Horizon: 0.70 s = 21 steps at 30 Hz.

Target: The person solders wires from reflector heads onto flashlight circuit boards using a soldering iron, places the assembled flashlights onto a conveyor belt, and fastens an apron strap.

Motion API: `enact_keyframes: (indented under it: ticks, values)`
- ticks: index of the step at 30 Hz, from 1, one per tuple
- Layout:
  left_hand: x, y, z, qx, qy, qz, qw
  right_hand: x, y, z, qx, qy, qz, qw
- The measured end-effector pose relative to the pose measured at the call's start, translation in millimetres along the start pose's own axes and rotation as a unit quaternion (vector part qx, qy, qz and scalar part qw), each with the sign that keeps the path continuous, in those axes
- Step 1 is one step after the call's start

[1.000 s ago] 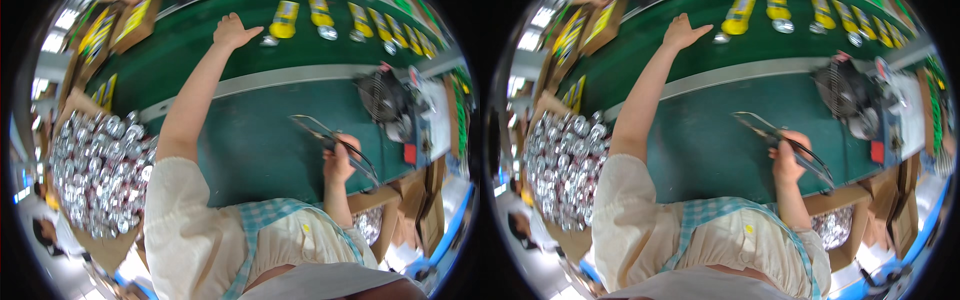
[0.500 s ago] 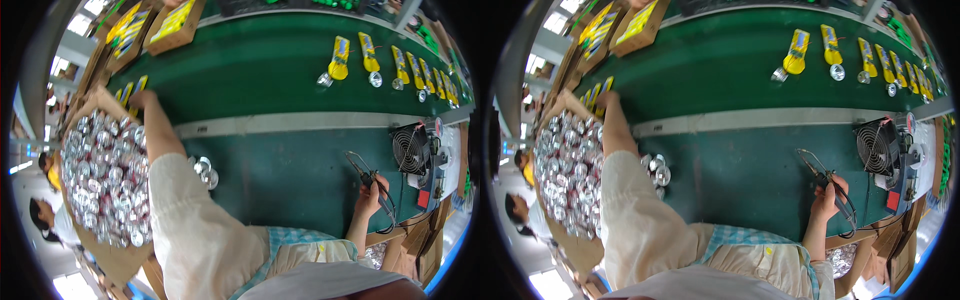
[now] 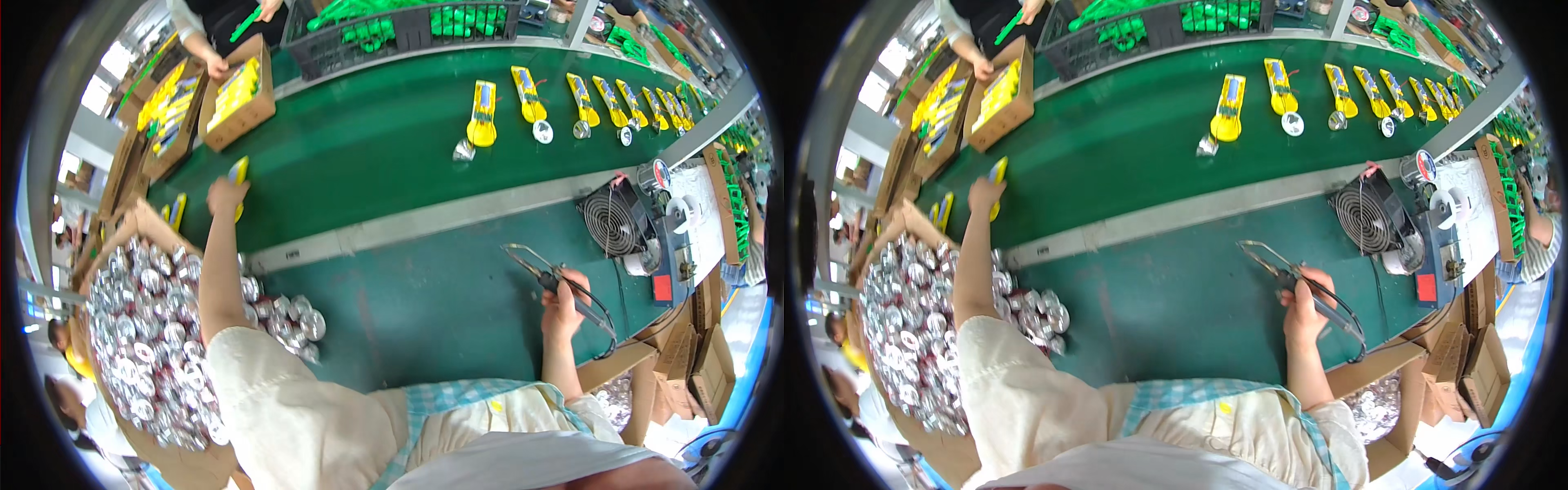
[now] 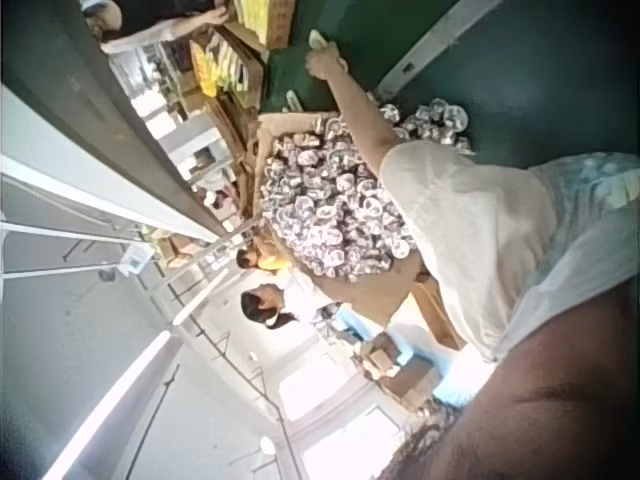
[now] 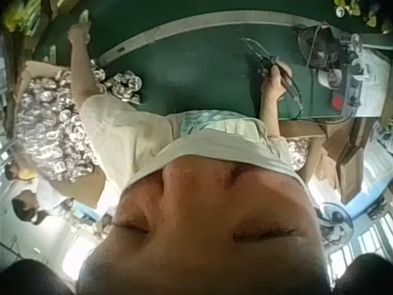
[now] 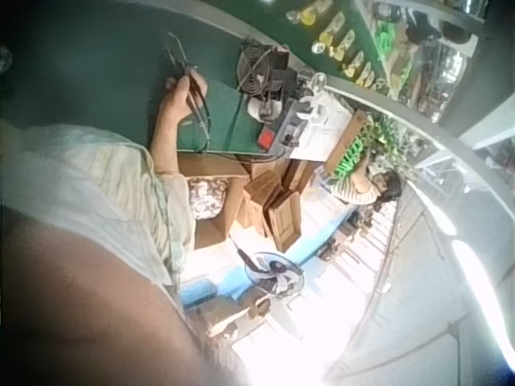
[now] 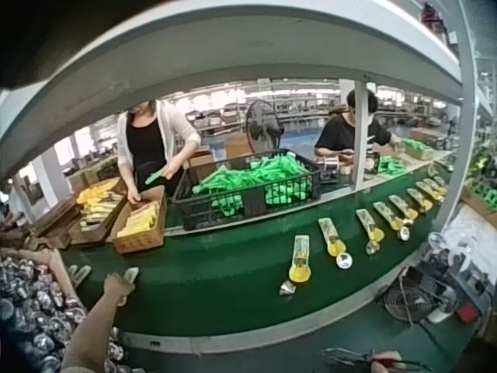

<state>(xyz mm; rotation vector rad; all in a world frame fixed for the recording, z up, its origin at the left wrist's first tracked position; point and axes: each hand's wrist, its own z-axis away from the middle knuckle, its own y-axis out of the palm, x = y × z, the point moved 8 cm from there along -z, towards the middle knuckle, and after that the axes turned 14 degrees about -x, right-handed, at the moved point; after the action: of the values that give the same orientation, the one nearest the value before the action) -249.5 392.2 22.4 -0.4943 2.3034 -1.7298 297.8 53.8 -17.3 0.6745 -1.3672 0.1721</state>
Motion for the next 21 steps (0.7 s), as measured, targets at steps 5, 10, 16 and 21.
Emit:
enact_keyframes:
  ticks: [5,10,16,21]
  values:
    - [-144,-89,178,0.003,0.248,0.183,0.951,19,-6,3,0.024,-0.056,-0.067,0.996]
    - [-179,-107,346,0.056,0.283,0.316,0.904,25,0,6,0.057,-0.067,-0.083,0.993]
    - [-150,-121,360,0.003,0.274,0.397,0.876,20,0,14,0.082,-0.044,-0.094,0.991]
    - [17,-132,296,-0.256,0.022,0.206,0.944,25,-6,11,0.074,-0.060,-0.087,0.992]
